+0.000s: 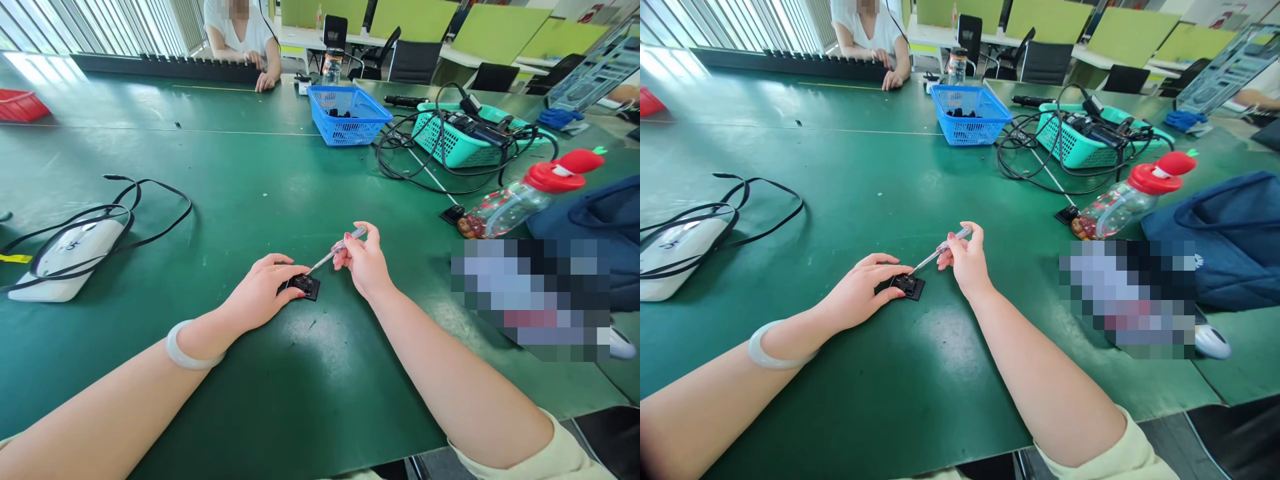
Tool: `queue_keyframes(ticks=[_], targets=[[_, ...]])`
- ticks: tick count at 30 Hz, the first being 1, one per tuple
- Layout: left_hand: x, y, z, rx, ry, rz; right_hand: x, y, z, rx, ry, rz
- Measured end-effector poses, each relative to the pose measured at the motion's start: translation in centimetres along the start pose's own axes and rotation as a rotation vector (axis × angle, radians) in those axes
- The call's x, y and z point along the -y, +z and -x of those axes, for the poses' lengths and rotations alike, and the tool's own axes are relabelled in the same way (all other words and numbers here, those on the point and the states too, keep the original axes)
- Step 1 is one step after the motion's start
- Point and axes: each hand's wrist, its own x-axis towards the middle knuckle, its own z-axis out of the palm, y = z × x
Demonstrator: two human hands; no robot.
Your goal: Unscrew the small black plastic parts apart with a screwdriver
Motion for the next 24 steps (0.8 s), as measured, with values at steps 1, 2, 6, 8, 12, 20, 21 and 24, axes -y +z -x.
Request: queue_keyframes(ticks=[1, 2, 6, 8, 12, 20, 21, 24], targets=[[0.01, -0.02, 0.0, 0.001, 0.004, 0.0, 0.01, 0.01, -0.02, -0.005, 0.013, -0.009], [0.02, -0.03, 0.01, 0.001, 0.01, -0.001, 0.05, 0.04, -0.03, -0.007, 0.022, -0.017], [0.11, -0.05, -0.02, 0.001, 0.034, -0.003, 0.19, 0.12, -0.03, -0.012, 0.031, -0.038], [0.17, -0.02, -0.04, 0.0, 0.038, -0.006, 0.23, 0.14, -0.07, -0.016, 0.035, -0.044], [0.26, 0.04, -0.03, 0.003, 0.047, -0.007, 0.29, 0.16, -0.18, -0.029, 0.053, -0.055], [0.14, -0.04, -0.05, 0.005, 0.031, -0.004, 0.47, 0.15, -0.14, -0.031, 0.067, -0.084], [0.12, -0.05, -0.06, 0.006, 0.03, -0.005, 0.48, 0.16, -0.09, -0.034, 0.051, -0.089], [0.12, -0.06, -0.1, 0.011, 0.035, -0.008, 0.52, 0.2, 0.13, -0.028, -0.004, -0.087]])
